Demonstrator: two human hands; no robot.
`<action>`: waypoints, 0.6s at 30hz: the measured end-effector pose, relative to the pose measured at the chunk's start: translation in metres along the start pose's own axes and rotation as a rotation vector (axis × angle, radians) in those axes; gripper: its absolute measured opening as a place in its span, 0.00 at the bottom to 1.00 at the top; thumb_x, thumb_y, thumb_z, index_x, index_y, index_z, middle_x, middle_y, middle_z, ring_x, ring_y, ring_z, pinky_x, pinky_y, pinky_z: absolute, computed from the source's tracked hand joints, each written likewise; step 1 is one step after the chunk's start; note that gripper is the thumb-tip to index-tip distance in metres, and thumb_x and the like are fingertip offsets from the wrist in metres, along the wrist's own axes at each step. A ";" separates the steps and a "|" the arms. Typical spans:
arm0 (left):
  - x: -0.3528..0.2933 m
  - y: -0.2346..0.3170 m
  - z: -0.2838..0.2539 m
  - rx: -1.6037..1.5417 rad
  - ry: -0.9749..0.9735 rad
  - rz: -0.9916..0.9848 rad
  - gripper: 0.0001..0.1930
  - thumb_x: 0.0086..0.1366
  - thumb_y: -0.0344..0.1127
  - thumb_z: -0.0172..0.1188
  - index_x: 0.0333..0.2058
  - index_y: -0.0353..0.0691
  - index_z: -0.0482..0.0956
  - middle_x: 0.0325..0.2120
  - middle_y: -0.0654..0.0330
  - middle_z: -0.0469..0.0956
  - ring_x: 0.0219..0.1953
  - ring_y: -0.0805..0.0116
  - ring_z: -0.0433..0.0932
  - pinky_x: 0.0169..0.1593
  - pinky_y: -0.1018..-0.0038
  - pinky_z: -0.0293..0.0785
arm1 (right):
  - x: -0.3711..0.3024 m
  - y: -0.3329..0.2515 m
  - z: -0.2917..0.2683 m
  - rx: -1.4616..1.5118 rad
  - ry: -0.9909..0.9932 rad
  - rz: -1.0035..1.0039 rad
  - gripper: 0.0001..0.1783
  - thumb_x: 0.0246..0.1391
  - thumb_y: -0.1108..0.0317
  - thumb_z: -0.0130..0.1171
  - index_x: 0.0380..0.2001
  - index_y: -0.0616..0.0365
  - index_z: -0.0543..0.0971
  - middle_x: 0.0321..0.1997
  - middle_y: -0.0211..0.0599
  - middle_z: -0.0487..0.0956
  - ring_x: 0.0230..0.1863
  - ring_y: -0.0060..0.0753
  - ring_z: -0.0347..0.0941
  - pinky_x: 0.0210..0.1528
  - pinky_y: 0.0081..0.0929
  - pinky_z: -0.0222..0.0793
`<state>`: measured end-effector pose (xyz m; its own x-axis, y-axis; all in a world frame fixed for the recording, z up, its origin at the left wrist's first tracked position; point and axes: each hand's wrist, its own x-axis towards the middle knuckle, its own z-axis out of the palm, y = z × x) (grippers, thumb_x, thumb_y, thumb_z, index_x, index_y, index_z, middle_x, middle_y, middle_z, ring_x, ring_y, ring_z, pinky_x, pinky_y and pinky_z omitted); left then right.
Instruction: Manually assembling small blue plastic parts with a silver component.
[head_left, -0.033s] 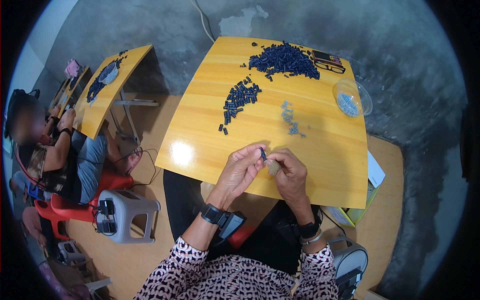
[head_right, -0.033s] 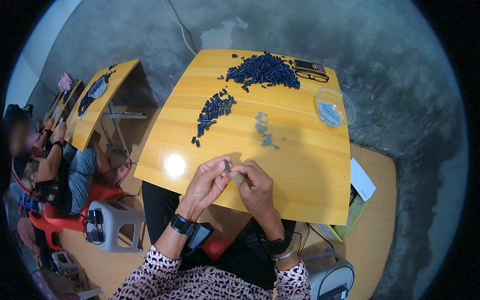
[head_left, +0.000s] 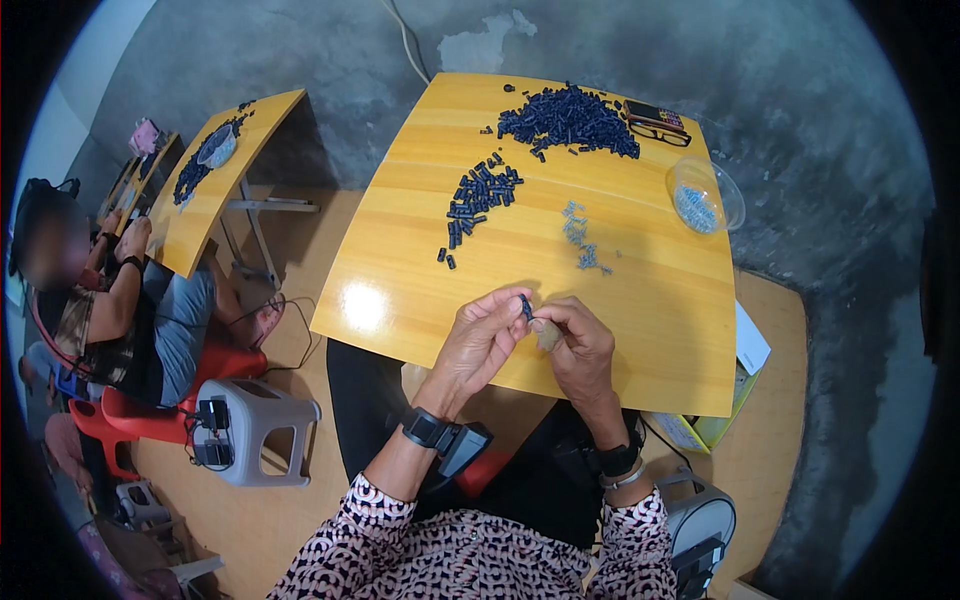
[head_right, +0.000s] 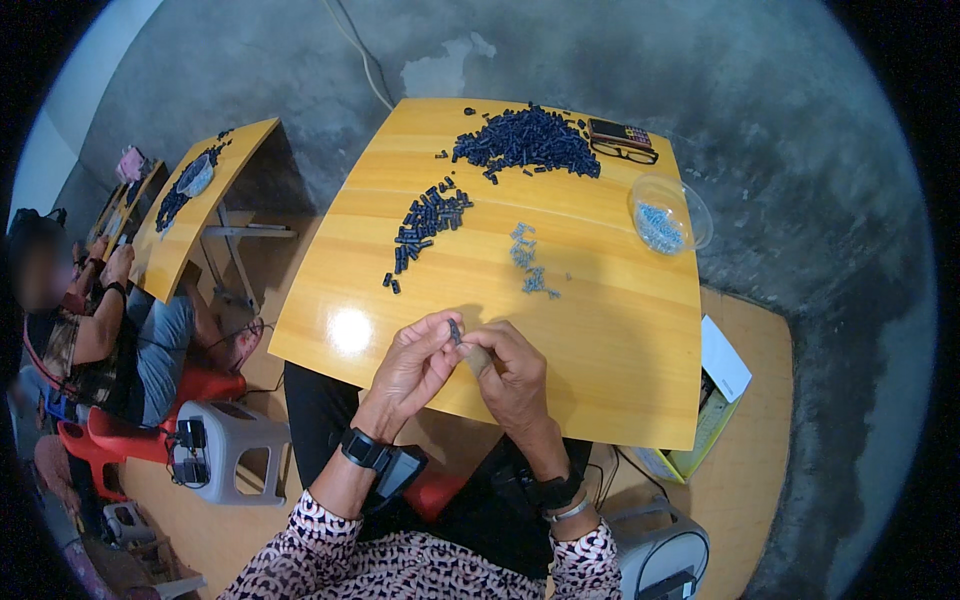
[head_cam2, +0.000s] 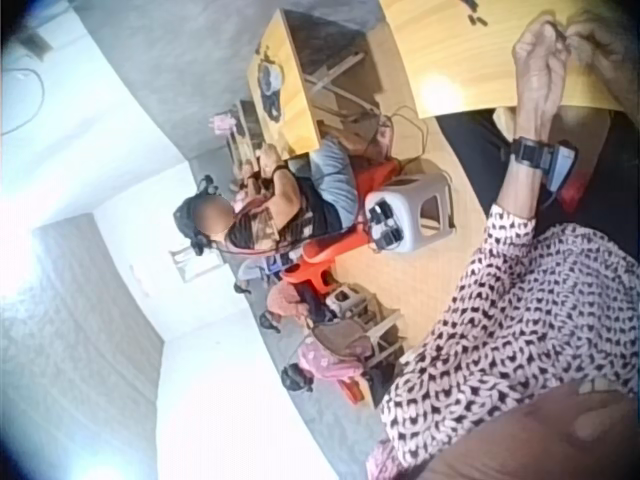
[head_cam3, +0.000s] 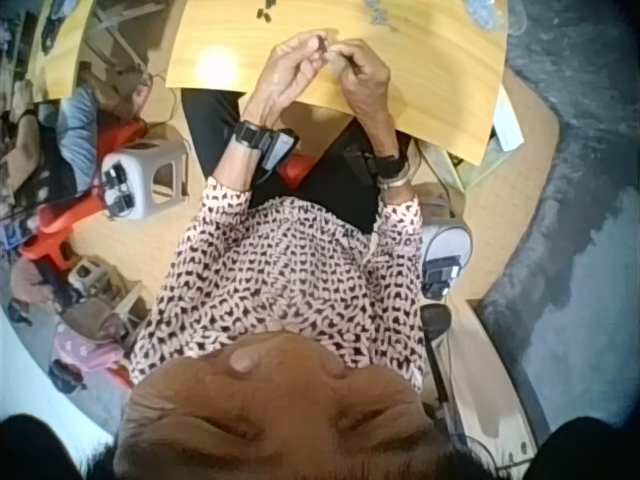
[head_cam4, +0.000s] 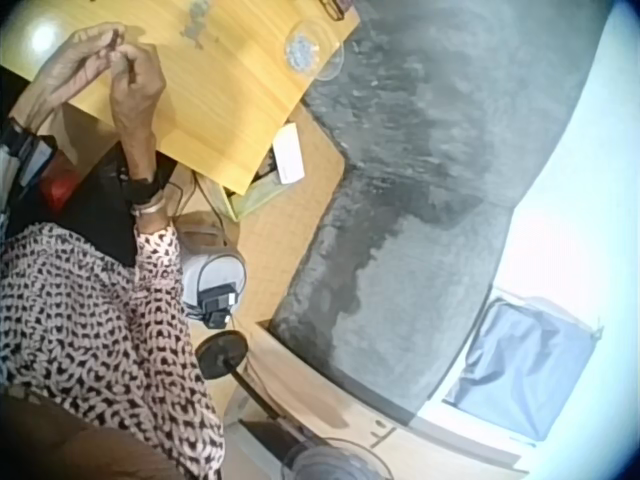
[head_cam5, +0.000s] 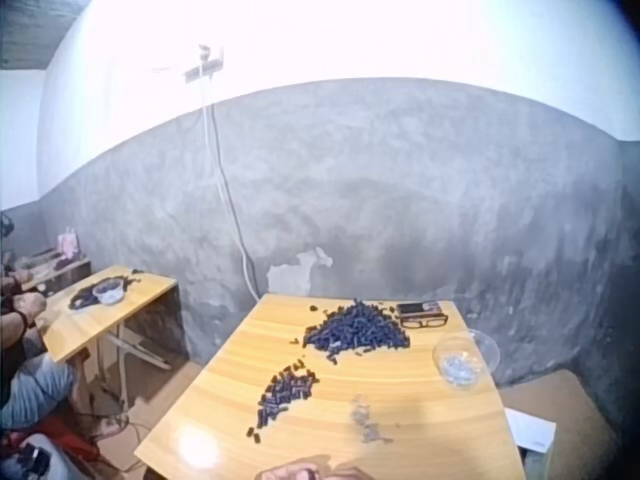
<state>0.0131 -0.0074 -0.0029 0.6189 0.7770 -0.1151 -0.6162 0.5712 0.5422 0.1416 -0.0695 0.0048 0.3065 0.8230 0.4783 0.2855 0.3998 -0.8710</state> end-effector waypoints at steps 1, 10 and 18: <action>0.000 0.000 -0.001 0.000 0.001 0.000 0.11 0.62 0.27 0.56 0.43 0.29 0.75 0.32 0.60 0.77 0.29 0.76 0.74 0.38 0.83 0.74 | 0.000 0.000 0.000 0.000 -0.001 0.001 0.06 0.45 0.80 0.61 0.30 0.63 0.76 0.26 0.36 0.73 0.28 0.27 0.70 0.29 0.20 0.65; 0.006 -0.003 -0.006 0.073 -0.010 0.072 0.10 0.62 0.27 0.56 0.42 0.31 0.76 0.32 0.58 0.78 0.32 0.72 0.76 0.39 0.82 0.75 | 0.003 0.004 0.002 -0.065 0.015 -0.015 0.05 0.48 0.78 0.59 0.31 0.65 0.77 0.26 0.38 0.74 0.27 0.28 0.71 0.28 0.21 0.65; 0.007 -0.002 -0.001 0.110 0.006 0.057 0.11 0.62 0.27 0.57 0.43 0.30 0.75 0.32 0.59 0.78 0.32 0.73 0.76 0.38 0.84 0.74 | 0.004 0.002 0.001 -0.114 0.037 -0.089 0.04 0.49 0.77 0.59 0.30 0.63 0.76 0.25 0.38 0.73 0.24 0.30 0.71 0.25 0.23 0.64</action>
<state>0.0181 -0.0033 -0.0056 0.5812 0.8092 -0.0860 -0.5931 0.4937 0.6360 0.1421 -0.0649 0.0049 0.3083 0.7697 0.5590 0.4141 0.4204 -0.8073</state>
